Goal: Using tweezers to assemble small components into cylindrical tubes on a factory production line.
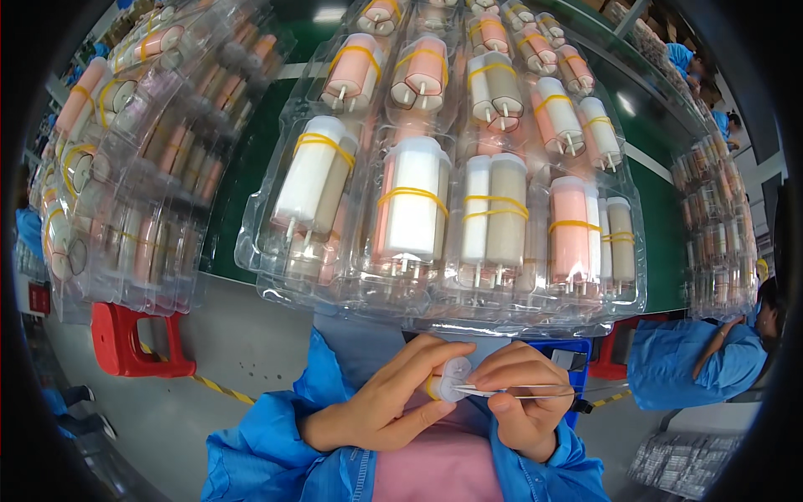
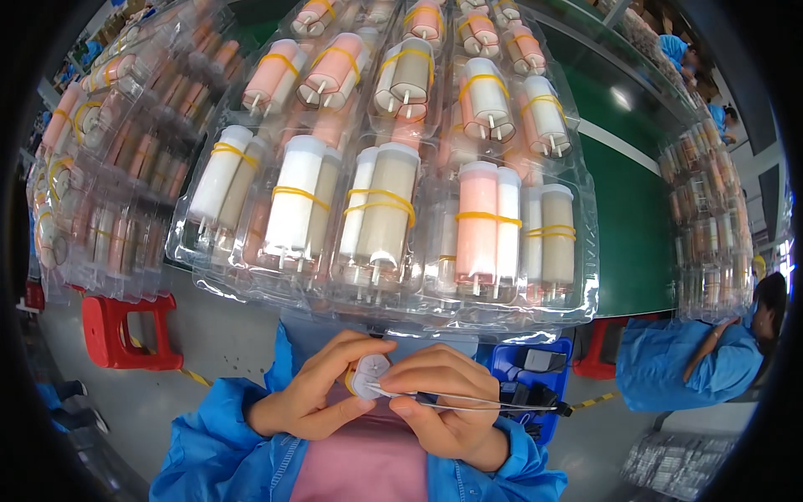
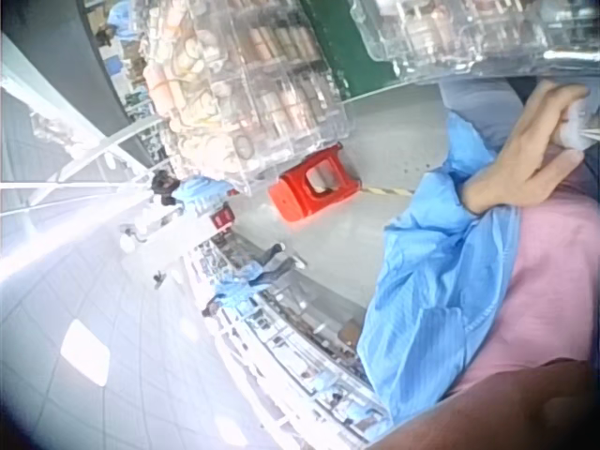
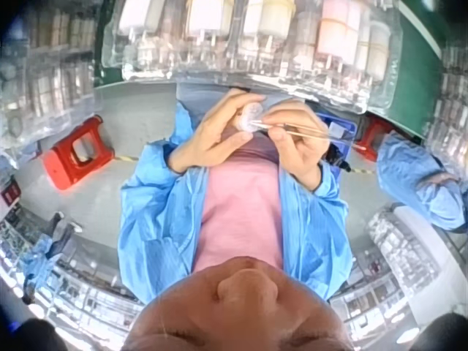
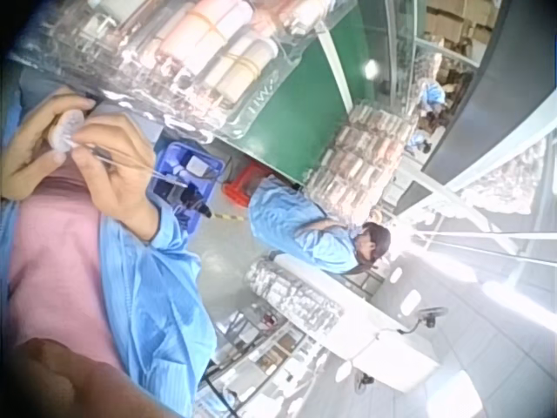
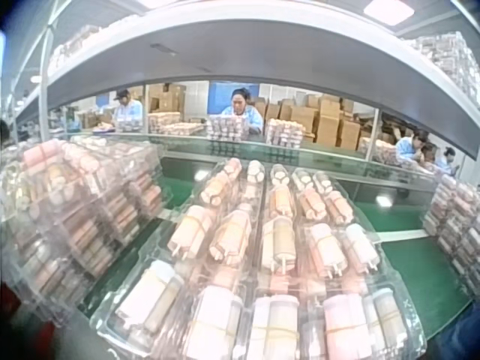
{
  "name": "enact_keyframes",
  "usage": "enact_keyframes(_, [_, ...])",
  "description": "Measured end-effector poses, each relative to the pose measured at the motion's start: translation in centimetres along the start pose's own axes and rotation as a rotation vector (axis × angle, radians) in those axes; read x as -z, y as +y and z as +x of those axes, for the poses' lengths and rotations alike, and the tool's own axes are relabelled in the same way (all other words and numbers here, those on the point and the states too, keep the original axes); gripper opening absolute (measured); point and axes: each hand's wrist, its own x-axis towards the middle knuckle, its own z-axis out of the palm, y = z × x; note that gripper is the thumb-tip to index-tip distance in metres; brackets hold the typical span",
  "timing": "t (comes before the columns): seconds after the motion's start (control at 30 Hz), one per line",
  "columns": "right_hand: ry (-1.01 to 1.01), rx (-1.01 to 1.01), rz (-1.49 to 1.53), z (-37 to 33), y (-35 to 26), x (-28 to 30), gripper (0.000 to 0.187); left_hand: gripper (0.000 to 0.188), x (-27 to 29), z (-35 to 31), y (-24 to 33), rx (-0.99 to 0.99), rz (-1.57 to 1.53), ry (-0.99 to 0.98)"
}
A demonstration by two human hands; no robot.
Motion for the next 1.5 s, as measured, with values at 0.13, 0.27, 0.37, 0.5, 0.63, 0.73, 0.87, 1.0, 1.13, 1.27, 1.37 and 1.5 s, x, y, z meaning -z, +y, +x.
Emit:
enact_keyframes(0.13, [0.013,-0.022,0.009,-0.1,0.0,-0.2,0.018,0.055,0.1,-0.1,-0.1,-0.003,0.013,-0.004])
enact_keyframes(0.27, [0.011,-0.02,0.011,-0.1,0.1,-0.3,0.018,0.055,0.0,-0.3,-0.2,0.0,0.017,0.002])
enact_keyframes(0.37, [0.003,-0.012,0.012,-0.1,0.2,-0.4,0.016,0.055,0.1,-0.3,-0.2,0.002,0.023,0.002])
enact_keyframes(0.5, [-0.005,-0.001,0.0,-0.1,0.4,-0.5,0.014,0.056,0.1,-0.4,-0.3,-0.007,0.033,0.004])
enact_keyframes(0.63, [0.018,0.009,0.009,-0.3,0.7,-0.7,0.012,0.057,0.0,-0.5,-0.4,0.015,0.009,0.0])
enact_keyframes(0.73, [0.057,-0.002,0.055,-0.6,0.8,-0.8,0.011,0.057,-0.1,-0.7,-0.3,0.044,-0.013,-0.012])
enact_keyframes(0.87, [0.067,-0.004,0.075,-0.7,1.0,-0.8,0.01,0.057,-0.2,-0.7,-0.4,0.045,0.0,-0.021])
enact_keyframes(1.0, [0.061,0.003,0.068,-0.8,1.1,-0.7,0.01,0.057,-0.1,-0.7,-0.2,0.059,0.007,-0.033])
enact_keyframes(1.13, [0.038,0.01,0.056,-0.7,1.0,-0.5,0.01,0.057,-0.2,-0.7,-0.3,0.046,0.015,-0.045])
enact_keyframes(1.27, [0.029,-0.018,-0.002,-0.4,0.4,-0.6,0.01,0.056,-0.2,-0.8,-0.1,0.088,-0.001,-0.046])
enact_keyframes(1.37, [0.004,-0.004,-0.081,-0.2,0.2,-0.6,0.01,0.056,-0.1,-0.8,0.2,0.122,-0.002,-0.05])
enact_keyframes(1.5, [-0.014,-0.015,-0.112,-0.1,0.0,-0.6,0.01,0.055,-0.1,-0.9,-0.1,0.087,0.05,-0.057])
